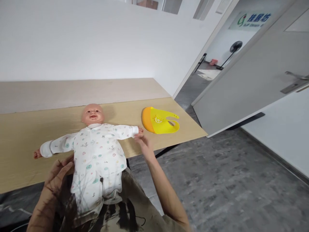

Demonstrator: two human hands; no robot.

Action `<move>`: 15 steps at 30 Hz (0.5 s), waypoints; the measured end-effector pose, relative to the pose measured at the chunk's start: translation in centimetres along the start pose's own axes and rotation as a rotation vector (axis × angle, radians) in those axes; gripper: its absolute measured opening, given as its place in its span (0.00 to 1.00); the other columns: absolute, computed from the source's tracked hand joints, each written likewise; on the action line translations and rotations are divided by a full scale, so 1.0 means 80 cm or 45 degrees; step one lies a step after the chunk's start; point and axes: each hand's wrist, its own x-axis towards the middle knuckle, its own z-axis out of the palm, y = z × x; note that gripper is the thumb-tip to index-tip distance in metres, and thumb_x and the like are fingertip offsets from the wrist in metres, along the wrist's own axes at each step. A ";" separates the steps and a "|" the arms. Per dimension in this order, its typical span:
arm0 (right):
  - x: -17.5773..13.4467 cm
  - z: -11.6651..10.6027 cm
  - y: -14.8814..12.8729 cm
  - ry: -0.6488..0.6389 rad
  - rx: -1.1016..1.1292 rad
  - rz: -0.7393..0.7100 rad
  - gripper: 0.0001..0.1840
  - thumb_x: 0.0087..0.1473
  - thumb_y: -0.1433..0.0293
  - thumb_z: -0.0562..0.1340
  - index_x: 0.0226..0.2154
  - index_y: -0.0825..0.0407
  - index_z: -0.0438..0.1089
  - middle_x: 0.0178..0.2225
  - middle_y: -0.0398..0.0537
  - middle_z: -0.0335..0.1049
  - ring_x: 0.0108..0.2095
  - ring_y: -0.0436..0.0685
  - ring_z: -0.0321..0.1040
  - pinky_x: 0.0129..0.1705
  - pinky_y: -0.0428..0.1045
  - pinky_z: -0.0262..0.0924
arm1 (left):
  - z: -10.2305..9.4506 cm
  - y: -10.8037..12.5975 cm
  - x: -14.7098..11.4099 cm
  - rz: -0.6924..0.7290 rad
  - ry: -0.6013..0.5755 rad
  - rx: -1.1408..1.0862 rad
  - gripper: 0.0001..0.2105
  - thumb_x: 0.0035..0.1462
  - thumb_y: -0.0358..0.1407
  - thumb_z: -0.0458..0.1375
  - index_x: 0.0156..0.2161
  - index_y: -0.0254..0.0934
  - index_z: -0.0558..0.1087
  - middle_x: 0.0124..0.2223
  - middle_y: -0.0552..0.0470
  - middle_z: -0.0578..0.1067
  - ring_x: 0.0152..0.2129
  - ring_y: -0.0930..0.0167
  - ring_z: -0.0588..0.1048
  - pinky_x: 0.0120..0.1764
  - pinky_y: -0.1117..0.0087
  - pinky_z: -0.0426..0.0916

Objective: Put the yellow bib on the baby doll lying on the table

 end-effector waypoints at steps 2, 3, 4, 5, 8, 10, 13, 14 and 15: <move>-0.029 0.026 0.003 -0.063 0.176 0.234 0.25 0.41 0.54 0.81 0.39 0.48 0.82 0.46 0.52 0.84 0.51 0.65 0.79 0.67 0.63 0.67 | 0.014 0.003 -0.008 -0.013 -0.007 -0.192 0.27 0.39 0.33 0.81 0.32 0.40 0.65 0.50 0.56 0.86 0.47 0.66 0.82 0.43 0.73 0.77; -0.041 0.036 0.003 -0.100 0.253 0.310 0.25 0.41 0.54 0.81 0.41 0.48 0.83 0.48 0.53 0.84 0.54 0.66 0.78 0.68 0.62 0.66 | 0.019 0.005 -0.011 -0.034 0.020 -0.290 0.25 0.39 0.31 0.80 0.31 0.40 0.66 0.46 0.57 0.85 0.42 0.69 0.82 0.40 0.74 0.77; -0.051 0.044 0.001 -0.146 0.325 0.375 0.25 0.42 0.56 0.81 0.42 0.48 0.84 0.50 0.53 0.84 0.56 0.66 0.78 0.68 0.61 0.66 | 0.022 0.005 -0.012 -0.069 0.051 -0.380 0.23 0.39 0.30 0.79 0.30 0.40 0.66 0.42 0.57 0.84 0.39 0.70 0.82 0.39 0.75 0.77; -0.058 0.051 -0.001 -0.202 0.390 0.427 0.25 0.42 0.58 0.81 0.43 0.48 0.84 0.52 0.53 0.84 0.57 0.66 0.78 0.67 0.59 0.67 | 0.024 0.006 -0.012 -0.107 0.067 -0.461 0.22 0.39 0.29 0.78 0.29 0.40 0.67 0.40 0.56 0.84 0.38 0.70 0.82 0.39 0.75 0.78; -0.069 0.069 -0.005 -0.359 0.542 0.587 0.24 0.43 0.63 0.78 0.45 0.49 0.84 0.52 0.51 0.85 0.53 0.62 0.79 0.58 0.52 0.72 | 0.026 0.011 -0.010 -0.226 0.010 -0.626 0.15 0.42 0.28 0.75 0.30 0.40 0.72 0.41 0.52 0.84 0.39 0.67 0.83 0.40 0.72 0.81; -0.070 0.079 -0.004 -0.394 0.614 0.697 0.22 0.45 0.64 0.76 0.46 0.49 0.83 0.49 0.49 0.86 0.48 0.60 0.80 0.51 0.51 0.74 | 0.030 0.017 -0.011 -0.297 -0.003 -0.684 0.13 0.44 0.29 0.74 0.33 0.40 0.75 0.37 0.53 0.83 0.33 0.67 0.82 0.36 0.71 0.80; -0.066 0.088 0.002 -0.407 0.667 0.793 0.19 0.47 0.62 0.75 0.44 0.48 0.81 0.41 0.48 0.85 0.42 0.61 0.80 0.46 0.52 0.74 | 0.045 0.036 -0.016 -0.420 0.079 -0.708 0.11 0.46 0.30 0.72 0.36 0.39 0.77 0.32 0.54 0.82 0.27 0.66 0.81 0.33 0.69 0.80; -0.065 0.090 0.004 -0.415 0.663 0.796 0.18 0.47 0.62 0.75 0.42 0.47 0.80 0.39 0.47 0.84 0.41 0.61 0.79 0.45 0.52 0.74 | 0.052 0.043 -0.018 -0.474 0.090 -0.694 0.11 0.48 0.32 0.71 0.38 0.38 0.78 0.33 0.53 0.83 0.29 0.63 0.83 0.36 0.66 0.82; -0.064 0.092 0.005 -0.424 0.651 0.786 0.17 0.45 0.62 0.74 0.40 0.47 0.80 0.37 0.46 0.83 0.40 0.62 0.79 0.45 0.53 0.73 | 0.060 0.050 -0.020 -0.523 0.099 -0.676 0.10 0.51 0.33 0.69 0.40 0.38 0.79 0.33 0.51 0.84 0.32 0.60 0.85 0.39 0.62 0.84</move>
